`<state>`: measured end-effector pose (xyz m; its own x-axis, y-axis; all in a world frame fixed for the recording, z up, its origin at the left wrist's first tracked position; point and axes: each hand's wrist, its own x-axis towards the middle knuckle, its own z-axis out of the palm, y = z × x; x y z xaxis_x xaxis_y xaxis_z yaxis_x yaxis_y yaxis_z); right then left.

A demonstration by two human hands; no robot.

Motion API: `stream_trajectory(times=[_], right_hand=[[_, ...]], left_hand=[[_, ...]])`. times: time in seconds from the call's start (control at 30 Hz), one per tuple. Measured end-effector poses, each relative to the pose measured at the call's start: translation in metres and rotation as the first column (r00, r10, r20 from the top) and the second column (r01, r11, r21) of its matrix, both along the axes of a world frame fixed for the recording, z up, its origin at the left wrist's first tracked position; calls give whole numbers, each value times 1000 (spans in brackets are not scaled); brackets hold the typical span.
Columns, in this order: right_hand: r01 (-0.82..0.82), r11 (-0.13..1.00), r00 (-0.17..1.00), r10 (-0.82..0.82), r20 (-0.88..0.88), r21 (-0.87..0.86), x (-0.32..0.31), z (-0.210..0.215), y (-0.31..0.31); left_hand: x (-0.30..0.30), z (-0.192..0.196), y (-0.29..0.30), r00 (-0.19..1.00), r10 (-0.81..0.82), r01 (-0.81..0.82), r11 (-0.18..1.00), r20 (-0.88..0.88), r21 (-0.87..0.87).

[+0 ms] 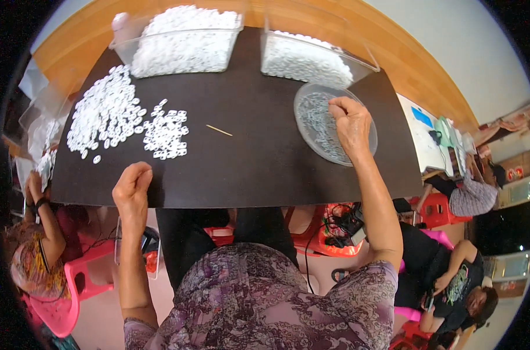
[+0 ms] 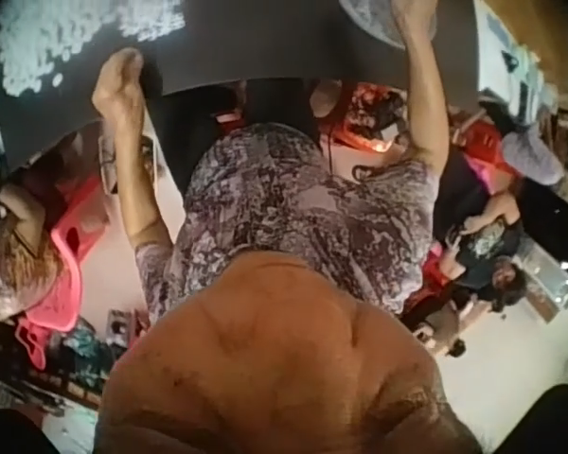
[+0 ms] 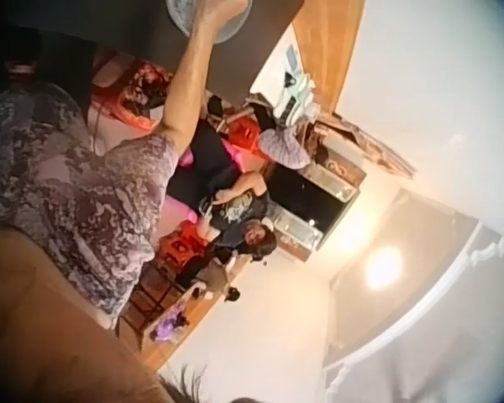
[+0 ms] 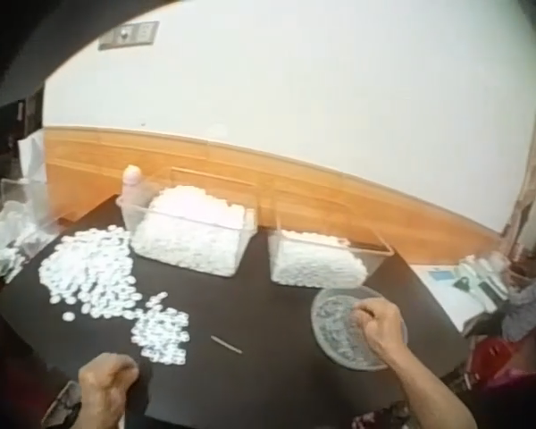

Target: The recorder is manually inserting small metal pins into plastic housings to assemble hardware components at a workstation.

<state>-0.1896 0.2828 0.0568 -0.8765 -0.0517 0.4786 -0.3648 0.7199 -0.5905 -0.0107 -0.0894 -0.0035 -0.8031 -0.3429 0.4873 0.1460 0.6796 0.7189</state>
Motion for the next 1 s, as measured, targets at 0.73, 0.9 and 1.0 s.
stream_trajectory(times=[0.73, 0.9, 1.0], right_hand=[[-123, 759, 992, 101, 70, 640, -17, -46, 11], [-180, 722, 982, 167, 85, 668, -23, -48, 17], [-159, 763, 981, 192, 15, 626, -21, -50, 17]], left_hand=[[12, 17, 44, 940, -304, 271, 394, -154, 878], [11, 16, 48, 954, -282, 226, 467, -99, 855], [12, 14, 49, 961, -262, 218, 512, -90, 831]])
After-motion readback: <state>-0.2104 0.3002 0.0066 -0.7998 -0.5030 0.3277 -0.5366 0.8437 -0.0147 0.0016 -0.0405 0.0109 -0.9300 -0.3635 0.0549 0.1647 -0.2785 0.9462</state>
